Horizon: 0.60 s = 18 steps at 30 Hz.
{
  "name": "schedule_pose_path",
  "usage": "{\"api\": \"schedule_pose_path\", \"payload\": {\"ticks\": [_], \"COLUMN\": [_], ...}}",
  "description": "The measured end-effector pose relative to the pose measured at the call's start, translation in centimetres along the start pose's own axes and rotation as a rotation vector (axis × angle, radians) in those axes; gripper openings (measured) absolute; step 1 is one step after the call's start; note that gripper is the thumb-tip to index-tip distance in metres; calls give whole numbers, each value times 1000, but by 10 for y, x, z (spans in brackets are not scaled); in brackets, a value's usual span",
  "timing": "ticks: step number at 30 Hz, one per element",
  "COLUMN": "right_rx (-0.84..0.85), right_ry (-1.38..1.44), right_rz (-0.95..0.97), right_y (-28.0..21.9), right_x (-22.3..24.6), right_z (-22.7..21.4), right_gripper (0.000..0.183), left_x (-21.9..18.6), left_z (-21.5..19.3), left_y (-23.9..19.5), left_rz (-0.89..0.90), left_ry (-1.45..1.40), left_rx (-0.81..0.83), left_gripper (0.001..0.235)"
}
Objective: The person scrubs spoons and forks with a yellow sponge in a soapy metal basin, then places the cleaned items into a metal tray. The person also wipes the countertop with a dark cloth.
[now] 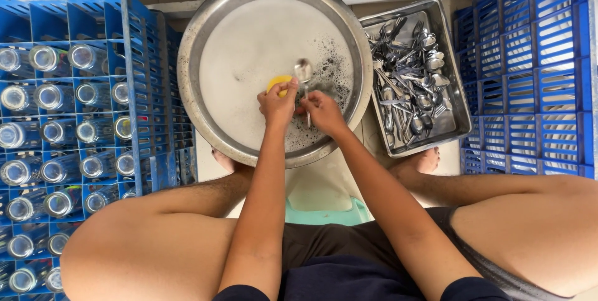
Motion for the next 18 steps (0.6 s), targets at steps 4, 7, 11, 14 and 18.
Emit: {"api": "schedule_pose_path", "payload": {"ticks": [4,7,11,14,18], "right_rx": [-97,-78,14,-78,-96], "right_ry": [-222,-292,-405,-353,-291], "right_rz": [47,10,-57,-11,111], "right_y": [-3,10,23,31,27], "right_x": [9,-12,-23,-25,-26], "right_z": [-13,-17,-15,-21,-19], "right_gripper": [30,28,21,15,20], "left_x": [18,1,-19,-31,-32], "left_z": [10,-1,-11,-15,-13], "left_y": [11,-10,-20,-19,-19], "left_rz": [-53,-12,22,75,104], "left_ry": [-26,-168,-244,-310,-302], "left_rx": [-22,-116,-208,-241,-256], "left_gripper": [26,23,24,20,20]}}
Point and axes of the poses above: each hand's wrist, its own y-axis towards the middle knuckle, its own z-axis out of the palm, x = y × z, the point moved 5 cm from there along y, towards the middle knuckle, and after that the axes turned 9 degrees about y, right-handed, at the moved point
